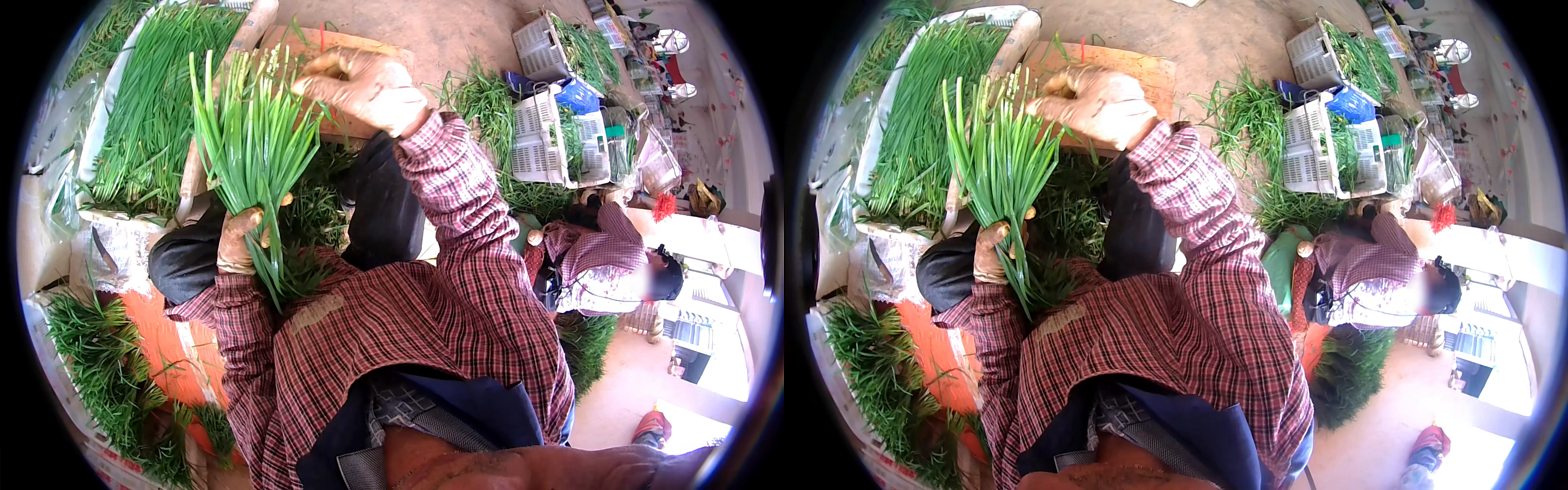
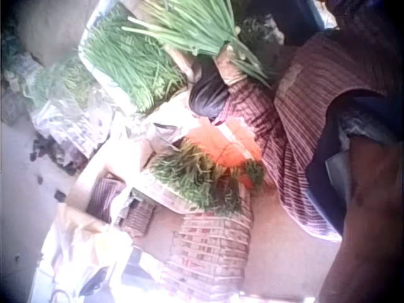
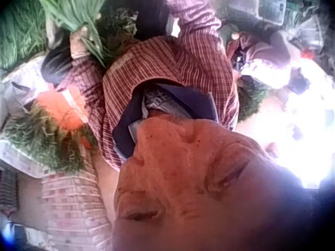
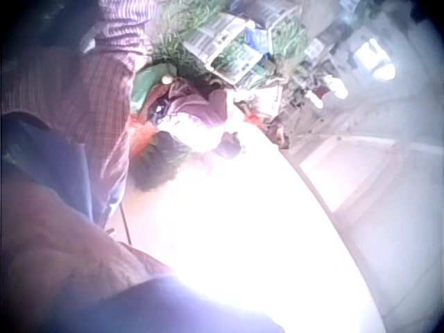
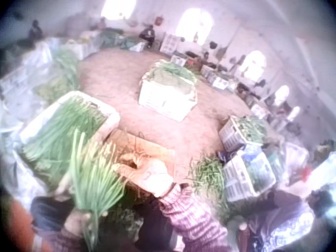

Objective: The person sorts, bundles, and secures green produce with elastic bands while sitting on the floor and placing the finished bundles into crates.

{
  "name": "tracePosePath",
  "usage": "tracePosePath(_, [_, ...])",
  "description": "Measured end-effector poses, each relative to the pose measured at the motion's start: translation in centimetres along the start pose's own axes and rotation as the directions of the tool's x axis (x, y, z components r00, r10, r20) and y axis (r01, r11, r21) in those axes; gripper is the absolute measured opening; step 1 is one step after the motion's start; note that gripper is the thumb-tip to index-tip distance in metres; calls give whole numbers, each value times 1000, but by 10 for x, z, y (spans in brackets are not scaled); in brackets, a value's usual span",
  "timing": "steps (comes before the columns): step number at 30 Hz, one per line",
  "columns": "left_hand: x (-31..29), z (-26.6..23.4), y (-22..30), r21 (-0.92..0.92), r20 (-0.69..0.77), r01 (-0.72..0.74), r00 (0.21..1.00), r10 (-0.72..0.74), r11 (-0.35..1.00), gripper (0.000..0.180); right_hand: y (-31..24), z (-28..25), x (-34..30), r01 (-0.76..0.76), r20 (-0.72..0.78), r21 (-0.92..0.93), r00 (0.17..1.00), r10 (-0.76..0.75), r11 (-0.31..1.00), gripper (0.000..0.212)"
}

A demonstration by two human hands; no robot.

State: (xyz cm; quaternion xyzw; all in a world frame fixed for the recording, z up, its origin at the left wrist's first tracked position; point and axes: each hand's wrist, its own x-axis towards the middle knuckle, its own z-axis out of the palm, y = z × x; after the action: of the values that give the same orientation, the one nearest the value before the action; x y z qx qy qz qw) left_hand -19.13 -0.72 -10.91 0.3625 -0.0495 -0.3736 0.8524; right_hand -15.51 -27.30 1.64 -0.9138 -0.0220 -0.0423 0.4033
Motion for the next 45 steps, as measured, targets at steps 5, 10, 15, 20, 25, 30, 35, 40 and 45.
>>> tracePosePath(5, [2, 14, 2, 78, -22, -16, 1000, 18, 997, 52, 3, 7, 3, -62, 164, -93, 984, 77, 994, 39])
tracePosePath(10, [-1, 16, 5, 165, -24, -16, 999, 21, 986, 54, 16, 12, 0, -36, 46, -1, 998, 36, 999, 26])
tracePosePath(15, [-3, 21, 4, 168, -9, -17, 1000, 18, 986, 53, 13, -5, 4, 14, -140, -97, 990, -27, 995, 15])
tracePosePath(20, [0, 22, 4, 158, 6, -16, 1000, 15, 987, 52, 15, -28, 6, -143, 16, 325, 989, 146, 935, 22])
tracePosePath(25, [1, 14, 4, 233, 45, -18, 999, 7, 972, 48, -17, -5, -8, -48, 83, 59, 996, 43, 997, 38])
tracePosePath(30, [6, 2, -4, 192, 121, -25, 993, 1, 981, 47, 10, -2, 6, -21, -101, 229, 994, 45, 973, 20])
tracePosePath(35, [-2, 11, 5, 181, 59, -16, 998, 5, 983, 45, 8, -19, 15, 14, -222, 437, 971, 92, 899, 15])
tracePosePath(40, [2, 16, 5, 229, 58, -6, 998, -8, 973, 47, -25, -3, -6, 257, 12, -257, 965, -263, 931, 32])
tracePosePath(45, [5, 14, 3, 270, 117, -6, 993, -27, 963, 45, -12, 6, 2, 324, -17, -607, 908, -419, 726, 24])
